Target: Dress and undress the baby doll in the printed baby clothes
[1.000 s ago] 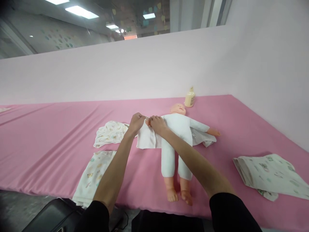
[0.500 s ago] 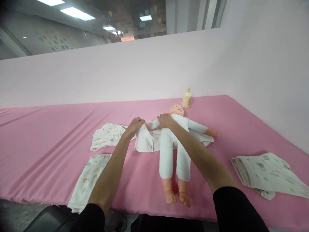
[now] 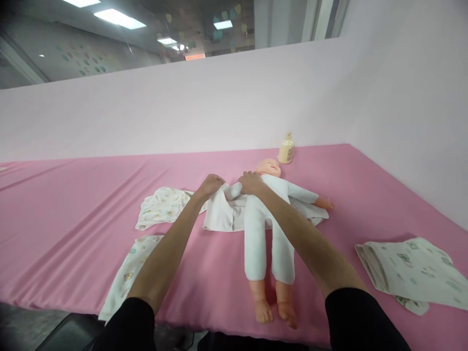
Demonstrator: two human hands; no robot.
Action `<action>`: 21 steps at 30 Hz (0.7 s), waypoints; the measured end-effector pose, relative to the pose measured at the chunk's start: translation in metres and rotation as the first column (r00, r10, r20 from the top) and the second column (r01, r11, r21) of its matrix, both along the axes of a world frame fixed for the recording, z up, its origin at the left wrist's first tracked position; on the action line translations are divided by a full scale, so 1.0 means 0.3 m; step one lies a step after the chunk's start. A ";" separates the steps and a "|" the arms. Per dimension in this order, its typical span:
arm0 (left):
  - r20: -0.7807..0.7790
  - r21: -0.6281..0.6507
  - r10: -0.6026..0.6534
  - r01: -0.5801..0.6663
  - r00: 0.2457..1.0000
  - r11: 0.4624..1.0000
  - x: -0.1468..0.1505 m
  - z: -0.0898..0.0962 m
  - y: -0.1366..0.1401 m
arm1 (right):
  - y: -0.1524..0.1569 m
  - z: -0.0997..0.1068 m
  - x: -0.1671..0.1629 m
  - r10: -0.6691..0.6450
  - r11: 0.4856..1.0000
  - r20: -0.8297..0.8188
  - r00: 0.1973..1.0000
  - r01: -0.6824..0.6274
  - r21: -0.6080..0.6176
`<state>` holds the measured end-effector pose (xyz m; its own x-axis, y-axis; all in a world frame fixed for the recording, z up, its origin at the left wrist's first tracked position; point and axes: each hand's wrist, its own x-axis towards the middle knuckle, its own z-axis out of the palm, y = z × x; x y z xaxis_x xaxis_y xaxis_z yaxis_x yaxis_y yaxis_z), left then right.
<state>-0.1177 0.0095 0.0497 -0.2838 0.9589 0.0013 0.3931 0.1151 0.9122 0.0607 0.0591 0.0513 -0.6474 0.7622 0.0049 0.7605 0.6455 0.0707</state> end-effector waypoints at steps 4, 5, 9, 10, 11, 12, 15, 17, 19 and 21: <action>-0.049 0.093 0.006 -0.001 0.999 0.996 0.024 0.040 0.025 | -0.007 0.001 0.006 -0.006 1.000 -0.018 1.000 0.006 0.005; -0.070 0.102 0.006 0.001 0.997 0.995 0.022 0.045 0.028 | -0.008 0.001 0.010 -0.006 1.000 -0.020 1.000 0.006 0.005; -0.132 0.072 0.000 0.009 0.991 0.997 -0.005 0.042 0.026 | -0.013 0.004 0.020 0.015 1.000 -0.012 1.000 -0.015 0.010; -0.128 0.066 -0.001 0.010 0.992 0.998 -0.011 0.039 0.023 | -0.016 0.004 0.018 0.031 0.999 -0.011 0.999 -0.031 0.007; -0.125 0.063 -0.006 0.014 0.992 0.998 -0.015 0.036 0.020 | -0.020 0.003 0.014 0.055 0.998 -0.017 0.998 -0.055 -0.004; -0.122 0.063 -0.013 0.021 0.992 0.998 -0.017 0.035 0.017 | -0.024 0.002 0.007 0.086 0.996 -0.033 0.996 -0.087 -0.021; -0.111 0.069 -0.037 0.045 0.993 0.997 -0.009 0.046 0.002 | -0.037 -0.002 -0.025 0.144 0.986 -0.105 0.984 -0.152 -0.072; -0.088 0.075 -0.054 0.061 0.995 0.995 0.003 0.065 -0.014 | -0.043 -0.005 -0.048 0.117 0.989 -0.128 0.985 -0.126 -0.071; -0.060 0.084 -0.064 0.069 0.996 0.994 0.019 0.091 -0.034 | -0.048 -0.009 -0.067 0.069 0.996 -0.125 0.990 -0.076 -0.048; -0.032 0.098 -0.065 0.068 0.997 0.993 0.038 0.117 -0.054 | -0.054 -0.015 -0.081 0.044 0.999 -0.115 0.992 -0.046 -0.020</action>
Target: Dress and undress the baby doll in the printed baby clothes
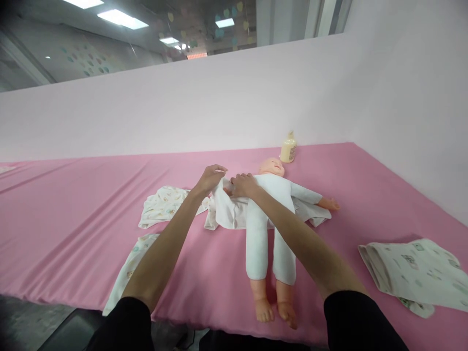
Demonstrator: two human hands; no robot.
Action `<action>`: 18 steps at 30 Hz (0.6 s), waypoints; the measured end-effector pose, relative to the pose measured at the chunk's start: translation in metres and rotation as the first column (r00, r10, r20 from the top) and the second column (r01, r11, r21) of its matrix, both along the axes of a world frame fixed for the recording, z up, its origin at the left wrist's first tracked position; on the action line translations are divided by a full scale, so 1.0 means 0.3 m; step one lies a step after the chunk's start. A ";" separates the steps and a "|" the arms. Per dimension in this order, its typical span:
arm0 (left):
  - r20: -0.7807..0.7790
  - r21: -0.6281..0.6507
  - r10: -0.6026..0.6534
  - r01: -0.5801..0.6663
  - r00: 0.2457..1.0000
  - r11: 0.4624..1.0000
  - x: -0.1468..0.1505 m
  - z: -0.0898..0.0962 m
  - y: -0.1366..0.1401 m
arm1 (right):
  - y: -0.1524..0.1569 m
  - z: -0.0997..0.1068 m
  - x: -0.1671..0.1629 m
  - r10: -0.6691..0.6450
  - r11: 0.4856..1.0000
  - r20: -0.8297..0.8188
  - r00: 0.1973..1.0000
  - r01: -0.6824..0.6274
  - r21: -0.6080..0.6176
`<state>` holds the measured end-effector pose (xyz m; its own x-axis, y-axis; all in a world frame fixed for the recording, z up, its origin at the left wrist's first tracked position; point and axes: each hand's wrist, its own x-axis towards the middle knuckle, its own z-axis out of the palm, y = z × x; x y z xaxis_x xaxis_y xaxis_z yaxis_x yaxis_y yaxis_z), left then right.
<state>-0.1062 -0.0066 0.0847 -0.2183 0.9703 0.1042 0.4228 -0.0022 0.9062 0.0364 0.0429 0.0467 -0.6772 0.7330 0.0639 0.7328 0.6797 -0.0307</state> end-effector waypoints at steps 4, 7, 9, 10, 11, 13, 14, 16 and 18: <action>0.033 0.032 -0.041 0.039 0.999 0.999 0.047 0.028 -0.010 | -0.014 -0.017 -0.014 -0.036 0.999 0.026 0.999 0.035 0.025; 0.033 0.027 -0.081 0.080 0.996 0.996 0.068 0.019 0.008 | -0.009 -0.016 0.004 -0.042 0.999 0.054 0.998 0.041 0.011; 0.034 0.008 -0.084 0.084 0.996 0.996 0.066 0.004 0.023 | 0.004 -0.004 0.032 -0.046 0.999 0.072 0.996 0.047 -0.006; 0.023 -0.007 -0.077 0.077 0.997 0.997 0.062 -0.004 0.030 | 0.012 0.004 0.050 -0.051 0.999 0.082 0.995 0.052 -0.015; 0.003 -0.034 -0.069 0.069 0.998 0.997 0.057 -0.012 0.037 | 0.021 0.012 0.067 -0.057 0.998 0.092 0.994 0.060 -0.024; -0.061 -0.117 -0.070 0.062 0.996 0.991 0.046 -0.027 0.051 | 0.034 0.028 0.094 -0.081 0.995 0.117 0.990 0.086 -0.045; -0.095 -0.163 -0.073 0.057 0.993 0.985 0.042 -0.034 0.059 | 0.038 0.034 0.103 -0.098 0.993 0.130 0.987 0.106 -0.054; -0.122 -0.209 -0.049 0.023 0.991 0.978 0.040 -0.050 0.079 | 0.041 0.041 0.109 -0.136 0.987 0.150 0.979 0.147 -0.063; -0.101 -0.182 0.003 -0.021 0.995 0.983 0.042 -0.064 0.101 | 0.039 0.044 0.106 -0.159 0.984 0.152 0.975 0.170 -0.062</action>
